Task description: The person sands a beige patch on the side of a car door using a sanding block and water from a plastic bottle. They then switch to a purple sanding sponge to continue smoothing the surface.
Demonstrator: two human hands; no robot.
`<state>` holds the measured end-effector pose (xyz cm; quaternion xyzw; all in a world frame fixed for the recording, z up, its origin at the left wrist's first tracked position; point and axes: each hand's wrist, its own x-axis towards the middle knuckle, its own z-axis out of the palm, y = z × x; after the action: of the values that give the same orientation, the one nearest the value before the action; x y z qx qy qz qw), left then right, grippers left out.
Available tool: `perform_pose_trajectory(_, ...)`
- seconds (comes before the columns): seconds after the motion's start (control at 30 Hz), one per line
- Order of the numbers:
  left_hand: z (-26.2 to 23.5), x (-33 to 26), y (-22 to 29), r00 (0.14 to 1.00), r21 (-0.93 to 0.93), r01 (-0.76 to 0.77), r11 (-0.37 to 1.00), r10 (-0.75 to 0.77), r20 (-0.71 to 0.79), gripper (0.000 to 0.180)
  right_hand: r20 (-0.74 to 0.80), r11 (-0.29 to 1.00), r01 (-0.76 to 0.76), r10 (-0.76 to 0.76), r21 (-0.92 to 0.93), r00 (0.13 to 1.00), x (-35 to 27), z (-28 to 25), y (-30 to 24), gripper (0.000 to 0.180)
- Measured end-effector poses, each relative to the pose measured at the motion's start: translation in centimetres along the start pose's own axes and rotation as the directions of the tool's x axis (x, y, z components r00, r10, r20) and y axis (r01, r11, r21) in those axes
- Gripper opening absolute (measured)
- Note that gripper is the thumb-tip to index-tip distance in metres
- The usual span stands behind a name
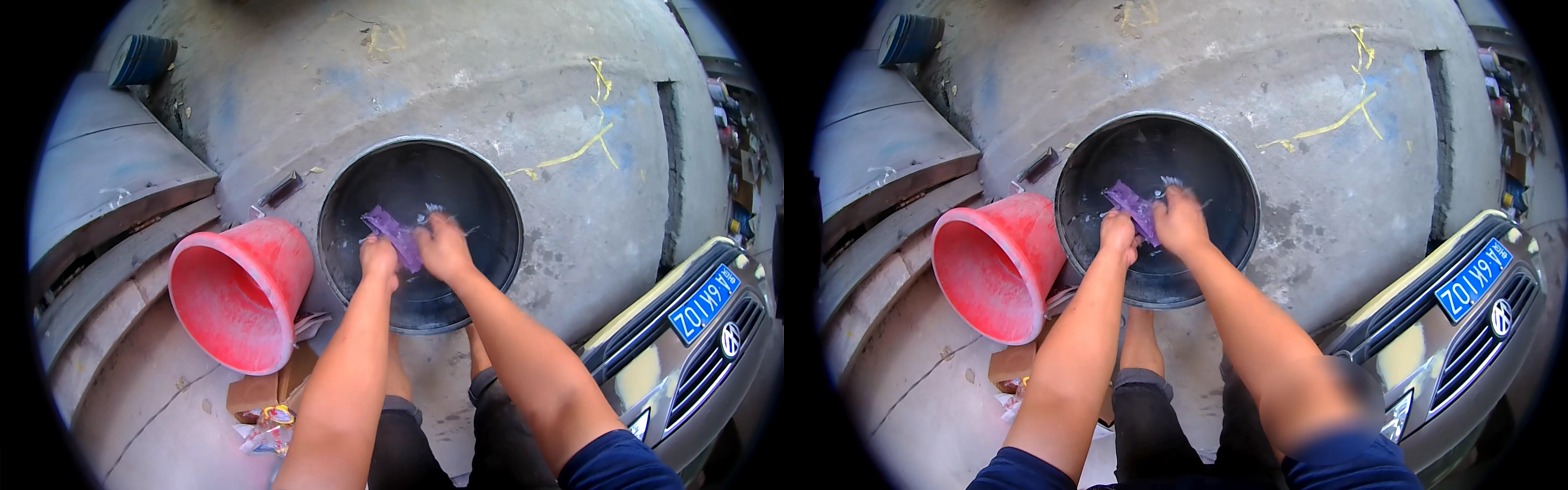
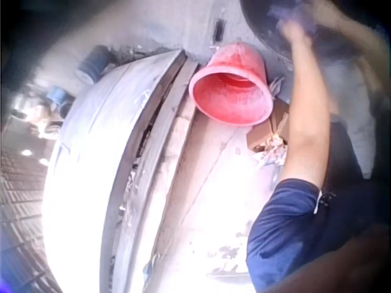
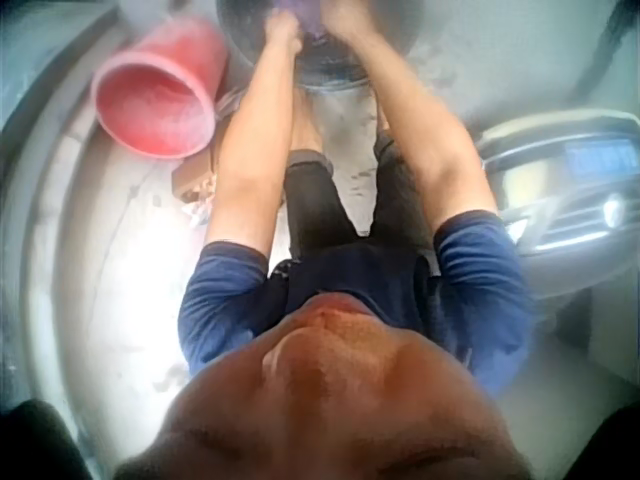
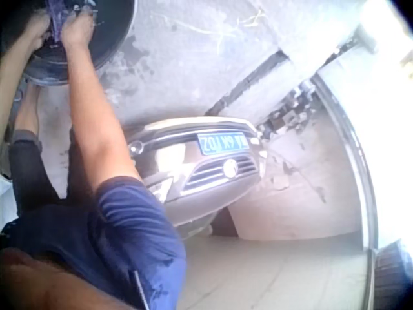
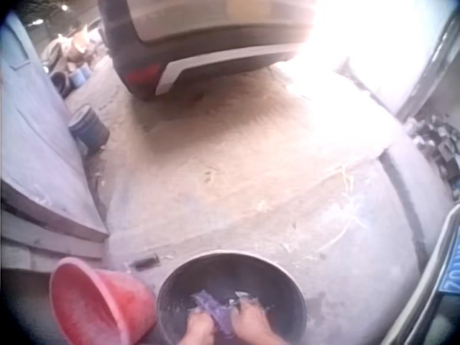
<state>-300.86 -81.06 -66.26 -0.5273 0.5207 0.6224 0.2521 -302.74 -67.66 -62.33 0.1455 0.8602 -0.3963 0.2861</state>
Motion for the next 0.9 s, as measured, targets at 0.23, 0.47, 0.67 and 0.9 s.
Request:
perform_pose_trajectory(0.23, 0.9, -3.5, 2.9, 0.978, -0.457, 0.087, 0.885, 0.012, 0.209, 0.022, -0.085, 0.934, 0.1, -0.076, 0.342, 0.993, -0.8, 0.9, -2.0, 0.024)
perform_pose_trajectory(0.47, 0.5, -7.2, 2.9, 0.94, -0.382, 0.077, 0.921, 0.06, 0.335, 0.023, 0.09, 0.967, -0.136, 0.12, 0.214, 0.989, -5.5, -1.9, -3.0, 0.027)
perform_pose_trajectory(0.67, 0.2, -6.9, 4.1, 0.93, -0.116, -0.22, 0.969, 0.244, 0.275, 0.025, 0.257, 0.953, -0.191, 0.128, 0.237, 0.958, -6.5, -5.0, -2.8, 0.032)
perform_pose_trajectory(0.9, 0.3, -6.3, 5.3, 0.881, 0.365, -0.474, 0.802, 0.43, 0.2, 0.011, 0.471, 0.749, -0.343, 0.048, 0.566, 0.881, -7.5, -5.2, -1.2, 0.019)
